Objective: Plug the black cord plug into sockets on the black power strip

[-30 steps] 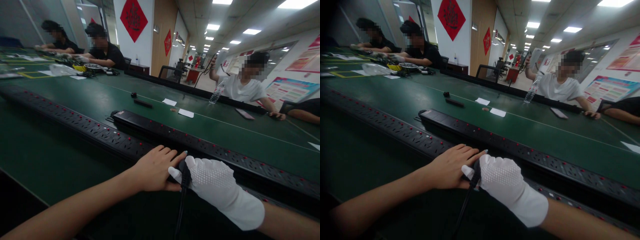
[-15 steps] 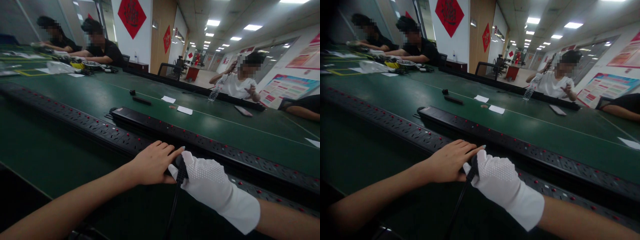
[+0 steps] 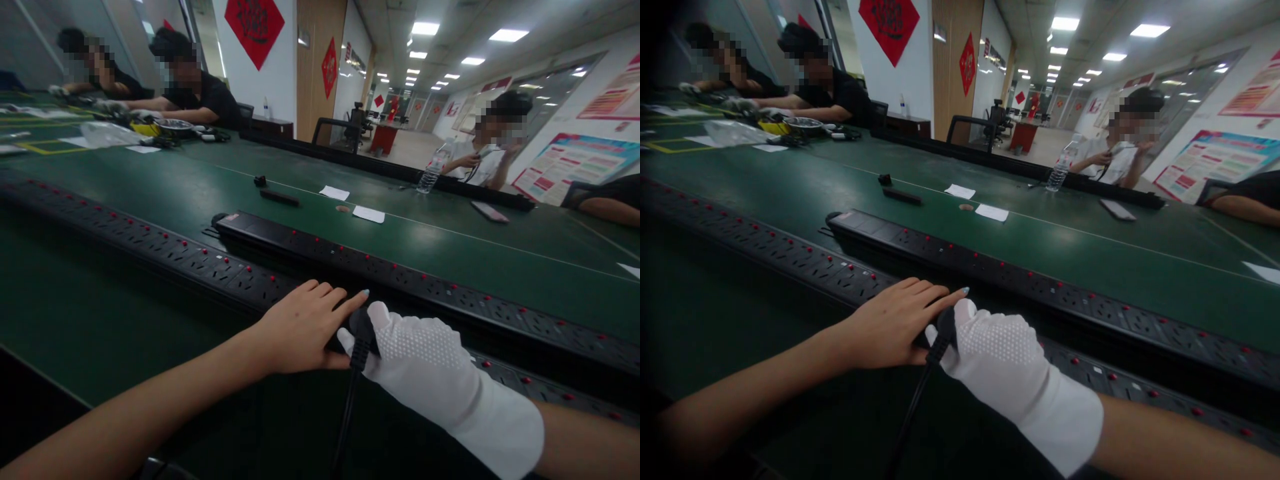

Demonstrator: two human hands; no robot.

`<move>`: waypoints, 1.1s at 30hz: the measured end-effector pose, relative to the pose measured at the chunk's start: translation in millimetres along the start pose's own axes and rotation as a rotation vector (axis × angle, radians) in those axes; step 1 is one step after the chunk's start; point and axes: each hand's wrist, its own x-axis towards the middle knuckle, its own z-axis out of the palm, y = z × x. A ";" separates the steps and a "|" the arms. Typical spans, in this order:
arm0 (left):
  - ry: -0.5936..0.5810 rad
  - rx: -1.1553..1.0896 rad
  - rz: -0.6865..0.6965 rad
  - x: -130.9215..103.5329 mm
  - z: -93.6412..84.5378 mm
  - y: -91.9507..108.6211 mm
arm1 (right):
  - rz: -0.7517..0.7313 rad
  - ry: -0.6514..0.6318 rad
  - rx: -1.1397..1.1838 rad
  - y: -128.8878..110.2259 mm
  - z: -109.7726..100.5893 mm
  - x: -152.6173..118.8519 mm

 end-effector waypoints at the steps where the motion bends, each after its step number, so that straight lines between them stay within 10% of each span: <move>1: 0.000 -0.001 -0.002 0.0 0.0 0.0 | -0.025 -0.041 0.018 0.9 -0.4 1.0; 11: 0.011 0.005 0.006 -0.1 -0.7 -0.6 | -0.093 -0.388 0.186 7.5 -6.6 14.1; 33: 0.025 0.018 0.011 -1.4 1.1 -1.2 | -0.150 -0.315 0.244 10.6 2.3 6.6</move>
